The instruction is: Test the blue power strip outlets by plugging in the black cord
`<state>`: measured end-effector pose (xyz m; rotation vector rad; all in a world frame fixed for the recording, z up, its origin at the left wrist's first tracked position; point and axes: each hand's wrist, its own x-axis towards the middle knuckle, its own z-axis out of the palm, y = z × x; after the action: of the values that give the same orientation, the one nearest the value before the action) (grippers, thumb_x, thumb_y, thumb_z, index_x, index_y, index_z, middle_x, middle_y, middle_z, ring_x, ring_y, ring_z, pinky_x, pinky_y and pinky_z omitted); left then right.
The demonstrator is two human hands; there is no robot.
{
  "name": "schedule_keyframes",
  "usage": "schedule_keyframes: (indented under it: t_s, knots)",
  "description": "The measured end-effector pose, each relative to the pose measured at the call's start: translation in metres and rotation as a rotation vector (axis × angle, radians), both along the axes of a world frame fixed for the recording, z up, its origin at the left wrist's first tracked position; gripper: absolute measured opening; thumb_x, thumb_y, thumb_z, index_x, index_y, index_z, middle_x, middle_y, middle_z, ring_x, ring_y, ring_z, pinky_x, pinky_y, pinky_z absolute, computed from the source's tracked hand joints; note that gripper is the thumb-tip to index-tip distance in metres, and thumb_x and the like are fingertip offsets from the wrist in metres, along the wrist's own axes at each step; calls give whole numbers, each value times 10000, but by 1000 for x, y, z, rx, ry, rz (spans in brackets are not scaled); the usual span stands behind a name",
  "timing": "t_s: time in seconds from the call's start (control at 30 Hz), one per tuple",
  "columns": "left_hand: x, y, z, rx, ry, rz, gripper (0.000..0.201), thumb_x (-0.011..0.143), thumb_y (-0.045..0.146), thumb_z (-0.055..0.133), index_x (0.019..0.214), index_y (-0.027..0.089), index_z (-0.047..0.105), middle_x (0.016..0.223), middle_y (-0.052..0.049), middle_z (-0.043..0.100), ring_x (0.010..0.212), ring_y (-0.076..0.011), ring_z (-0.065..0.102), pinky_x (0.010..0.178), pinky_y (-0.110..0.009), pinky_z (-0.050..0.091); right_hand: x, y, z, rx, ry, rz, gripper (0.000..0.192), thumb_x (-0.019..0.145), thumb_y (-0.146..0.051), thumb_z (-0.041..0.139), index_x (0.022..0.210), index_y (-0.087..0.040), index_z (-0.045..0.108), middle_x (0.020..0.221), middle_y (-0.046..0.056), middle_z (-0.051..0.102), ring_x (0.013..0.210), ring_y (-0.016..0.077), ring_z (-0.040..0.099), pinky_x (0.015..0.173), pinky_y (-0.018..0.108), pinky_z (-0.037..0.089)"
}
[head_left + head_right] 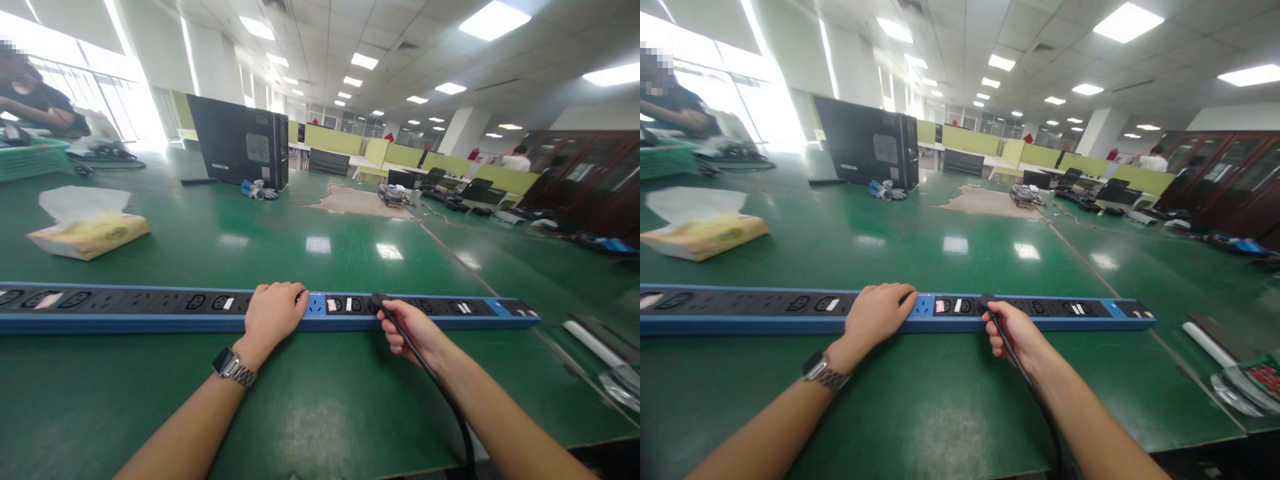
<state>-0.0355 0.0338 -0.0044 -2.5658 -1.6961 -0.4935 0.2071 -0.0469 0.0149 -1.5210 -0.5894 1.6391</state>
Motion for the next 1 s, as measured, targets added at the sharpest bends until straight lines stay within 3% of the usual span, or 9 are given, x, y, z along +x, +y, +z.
schedule_keyframes:
  t_s: [0.3,0.4,0.47,0.53,0.6,0.7,0.77,0.87,1.0]
  knots:
    - [-1,0,0,-6,-16,-1,400,945,378,340,954,252,720,936,-46,746,922,-245,661,813,-391,389,-2,-4,5,163,-92,-33,385,939,-493,450,733,-172,506,401,-102,307,289,29,238,313,156,158]
    - [0,0,0,-2,-13,-1,404,946,382,340,958,248,721,942,-53,745,921,-245,660,814,-390,390,-5,-12,23,402,-51,-12,381,864,-543,551,765,-175,529,403,-105,316,296,29,251,328,164,196]
    - [0,0,0,-2,-6,-5,410,948,387,334,962,248,720,944,-56,744,922,-243,660,815,-385,391,6,-17,39,476,-85,-16,358,817,-529,614,821,-176,555,459,-89,391,323,31,302,341,169,219]
    - [0,0,0,0,1,-8,412,948,391,333,967,249,720,940,-58,742,922,-245,659,815,-382,393,32,-21,53,434,-160,-57,297,818,-475,611,850,-183,565,505,-79,412,341,32,313,342,171,202]
    - [-1,0,-1,6,6,-10,412,945,395,335,970,252,720,937,-60,741,919,-250,659,811,-385,397,69,-25,60,323,-253,-94,263,848,-453,542,814,-193,555,472,-92,313,321,35,240,331,181,143]
    - [-1,0,-1,12,4,-9,414,942,396,337,968,252,724,935,-65,741,913,-254,659,808,-390,400,123,-31,53,68,-470,-55,288,866,-468,484,747,-207,513,439,-97,244,310,49,186,339,193,97]
    - [0,0,-1,10,-4,-10,413,940,395,339,967,248,725,937,-68,742,915,-254,659,809,-391,400,147,-34,42,-15,-582,-51,316,867,-498,473,734,-212,485,437,-98,251,314,53,194,351,193,102]
    - [0,0,0,5,-8,-10,414,940,393,337,964,246,723,940,-67,743,920,-257,661,813,-395,400,160,-34,23,-40,-607,-38,346,871,-539,453,752,-215,471,434,-103,257,317,58,206,363,197,106]
    - [0,0,1,-3,6,-4,414,939,390,334,964,244,721,951,-65,743,929,-256,663,812,-395,401,156,-26,12,-43,-603,-31,356,874,-550,458,748,-216,455,420,-107,257,315,54,216,369,195,101]
